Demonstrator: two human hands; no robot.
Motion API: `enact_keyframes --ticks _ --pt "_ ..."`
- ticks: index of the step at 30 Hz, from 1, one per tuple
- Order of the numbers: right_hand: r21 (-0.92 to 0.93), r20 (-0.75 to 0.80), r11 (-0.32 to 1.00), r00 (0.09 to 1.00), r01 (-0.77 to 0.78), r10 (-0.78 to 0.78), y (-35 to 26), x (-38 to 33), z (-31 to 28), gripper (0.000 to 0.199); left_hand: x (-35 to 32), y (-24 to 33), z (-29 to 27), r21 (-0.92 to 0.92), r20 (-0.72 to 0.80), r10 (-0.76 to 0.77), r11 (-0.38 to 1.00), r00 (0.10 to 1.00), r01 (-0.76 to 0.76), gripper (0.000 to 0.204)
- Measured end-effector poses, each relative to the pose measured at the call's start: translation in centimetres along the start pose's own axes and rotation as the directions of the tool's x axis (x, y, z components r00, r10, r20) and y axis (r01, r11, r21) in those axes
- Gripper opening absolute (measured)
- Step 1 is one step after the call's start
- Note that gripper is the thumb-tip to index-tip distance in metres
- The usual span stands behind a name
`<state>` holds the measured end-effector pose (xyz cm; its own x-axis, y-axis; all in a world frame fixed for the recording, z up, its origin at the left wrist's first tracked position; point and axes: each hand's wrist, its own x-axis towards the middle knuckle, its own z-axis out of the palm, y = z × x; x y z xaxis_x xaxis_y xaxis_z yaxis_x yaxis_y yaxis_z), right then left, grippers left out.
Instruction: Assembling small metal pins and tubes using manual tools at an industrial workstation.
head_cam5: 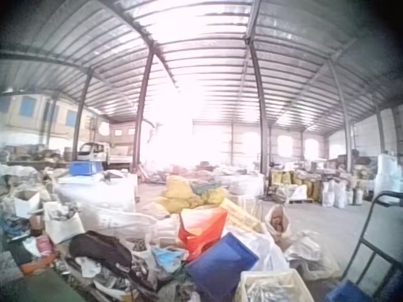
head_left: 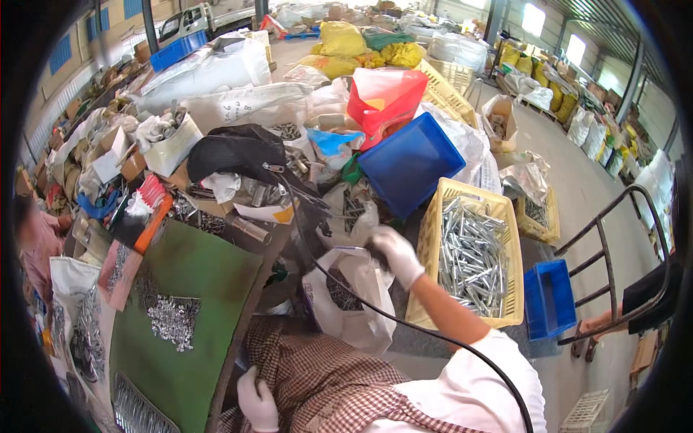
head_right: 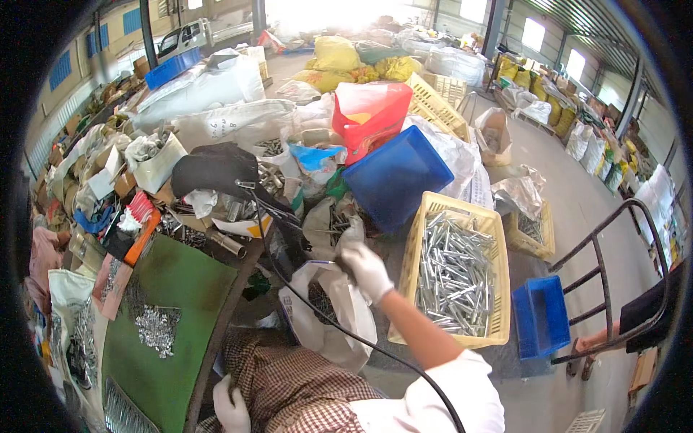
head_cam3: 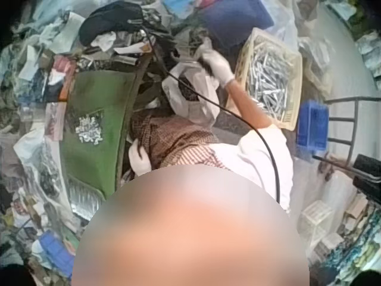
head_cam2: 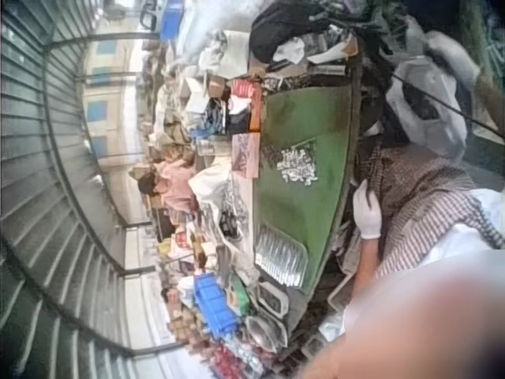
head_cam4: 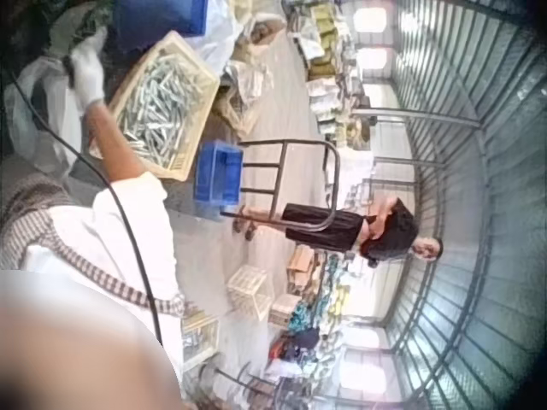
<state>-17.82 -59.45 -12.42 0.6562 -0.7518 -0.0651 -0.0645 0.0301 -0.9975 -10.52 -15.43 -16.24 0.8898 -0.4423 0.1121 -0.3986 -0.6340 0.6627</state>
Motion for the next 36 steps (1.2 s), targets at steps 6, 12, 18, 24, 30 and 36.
enact_keyframes --ticks 6,12,18,24,30,36 --pt "-0.366 0.094 0.797 0.871 0.480 -0.482 -11.0 10.2 4.3 0.046 -4.0 -3.7 -2.6 0.201 -0.074 0.015 0.980 0.997 0.000 0.033" --pt "-0.615 0.319 0.559 0.824 0.556 -0.468 -10.5 18.4 10.5 0.052 -7.2 -4.5 -3.2 0.262 -0.148 -0.072 0.959 0.986 0.109 0.033" --pt "-0.650 0.282 0.533 0.823 0.542 -0.493 -10.3 19.2 10.0 0.038 -9.1 -4.9 -3.0 0.249 -0.197 -0.114 0.955 0.974 0.162 0.033" --pt "-0.647 0.372 0.471 0.787 0.600 -0.492 -9.8 18.9 9.9 0.046 -7.3 -4.0 -3.1 0.280 -0.110 -0.180 0.938 0.978 0.204 0.034" --pt "-0.583 0.193 0.485 0.691 0.652 -0.696 -9.7 14.2 5.0 0.036 -7.8 -8.9 -0.2 0.431 -0.159 -0.500 0.741 0.852 0.515 0.037" --pt "-0.862 -0.286 0.505 0.869 -0.049 -0.403 -2.6 4.6 -17.0 0.036 -8.2 -5.5 -2.3 0.318 0.065 -0.204 0.932 0.977 0.173 0.037"
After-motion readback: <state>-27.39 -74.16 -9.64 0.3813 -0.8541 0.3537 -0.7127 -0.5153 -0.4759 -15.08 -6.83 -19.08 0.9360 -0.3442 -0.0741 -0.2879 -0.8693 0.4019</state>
